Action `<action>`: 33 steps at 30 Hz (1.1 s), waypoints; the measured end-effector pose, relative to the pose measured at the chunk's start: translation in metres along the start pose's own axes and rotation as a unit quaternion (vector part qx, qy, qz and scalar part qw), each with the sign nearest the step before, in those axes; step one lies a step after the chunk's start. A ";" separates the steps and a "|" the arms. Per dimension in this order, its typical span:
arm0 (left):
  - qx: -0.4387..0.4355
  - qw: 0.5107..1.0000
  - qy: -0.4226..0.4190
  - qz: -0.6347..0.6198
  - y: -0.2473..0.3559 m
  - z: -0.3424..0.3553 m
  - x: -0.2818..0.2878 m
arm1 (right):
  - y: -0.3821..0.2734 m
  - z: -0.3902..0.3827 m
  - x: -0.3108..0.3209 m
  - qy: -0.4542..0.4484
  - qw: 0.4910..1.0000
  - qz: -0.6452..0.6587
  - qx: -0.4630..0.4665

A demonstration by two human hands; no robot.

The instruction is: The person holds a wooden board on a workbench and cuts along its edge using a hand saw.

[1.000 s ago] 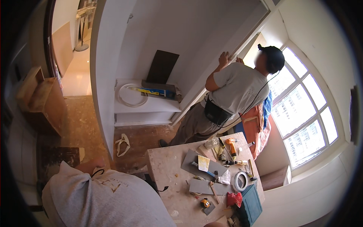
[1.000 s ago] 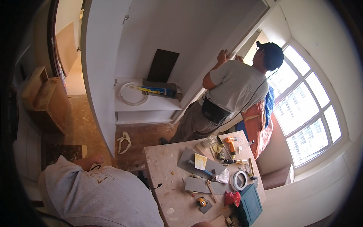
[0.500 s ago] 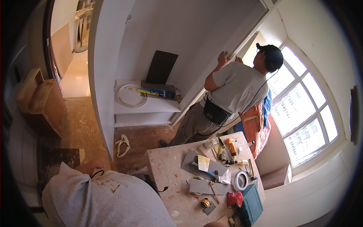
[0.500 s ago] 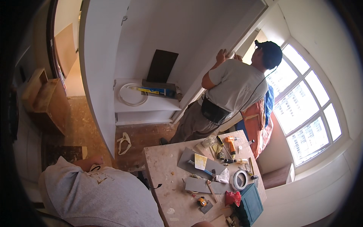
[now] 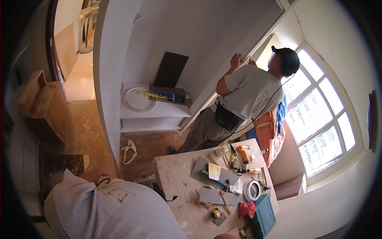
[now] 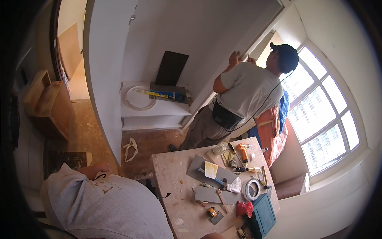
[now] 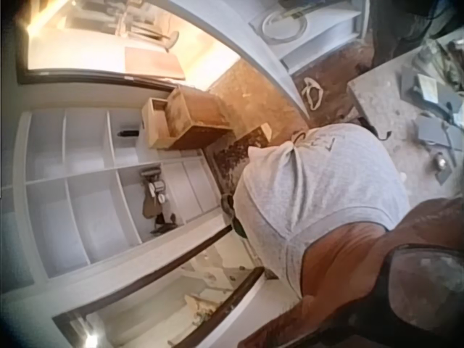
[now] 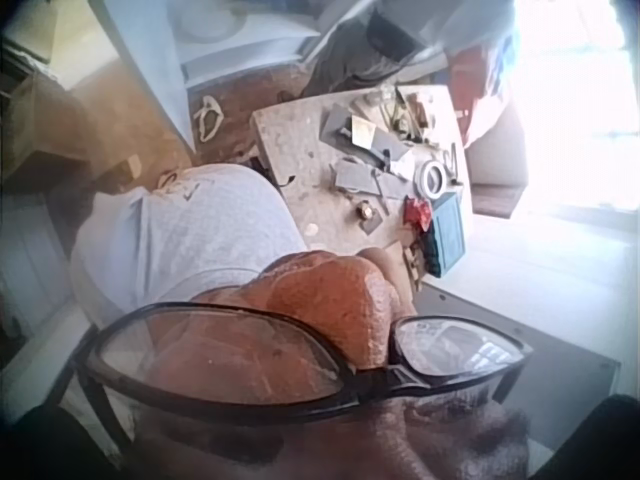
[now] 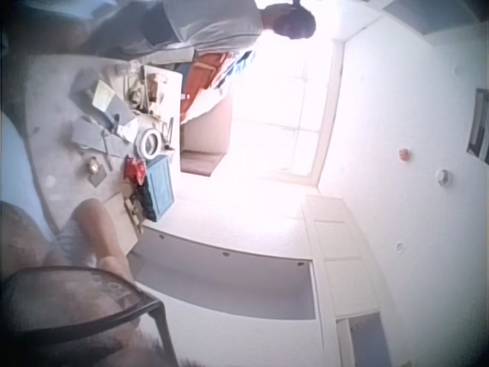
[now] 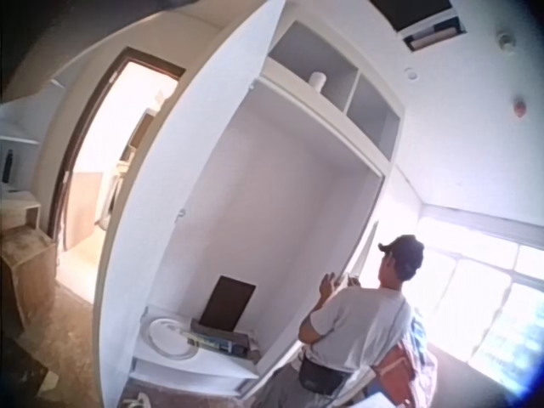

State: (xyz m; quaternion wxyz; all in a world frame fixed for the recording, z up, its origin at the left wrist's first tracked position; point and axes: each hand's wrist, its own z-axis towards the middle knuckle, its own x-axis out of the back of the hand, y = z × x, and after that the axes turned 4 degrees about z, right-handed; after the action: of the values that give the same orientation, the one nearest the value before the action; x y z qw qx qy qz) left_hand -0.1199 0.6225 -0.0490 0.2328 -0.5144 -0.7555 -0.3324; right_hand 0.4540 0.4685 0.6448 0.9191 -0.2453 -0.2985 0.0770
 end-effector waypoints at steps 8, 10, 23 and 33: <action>-0.035 0.998 0.049 0.030 -0.007 -0.001 -0.004 | -0.001 0.000 0.001 0.001 1.000 0.001 -0.003; -0.041 0.997 0.046 0.037 -0.005 -0.002 -0.001 | -0.001 -0.002 0.000 0.004 1.000 0.000 -0.002; 0.011 0.998 0.012 -0.056 -0.001 -0.011 0.006 | 0.003 -0.003 -0.001 0.007 1.000 -0.004 -0.009; -0.008 1.000 0.007 -0.021 -0.006 -0.006 0.002 | 0.001 -0.008 -0.006 0.010 1.000 -0.014 -0.014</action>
State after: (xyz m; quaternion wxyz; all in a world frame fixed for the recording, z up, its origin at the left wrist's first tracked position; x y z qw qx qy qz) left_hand -0.1263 0.6178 -0.0448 0.2269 -0.4976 -0.7618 -0.3471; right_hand 0.4543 0.4640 0.6357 0.9194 -0.2549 -0.2939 0.0570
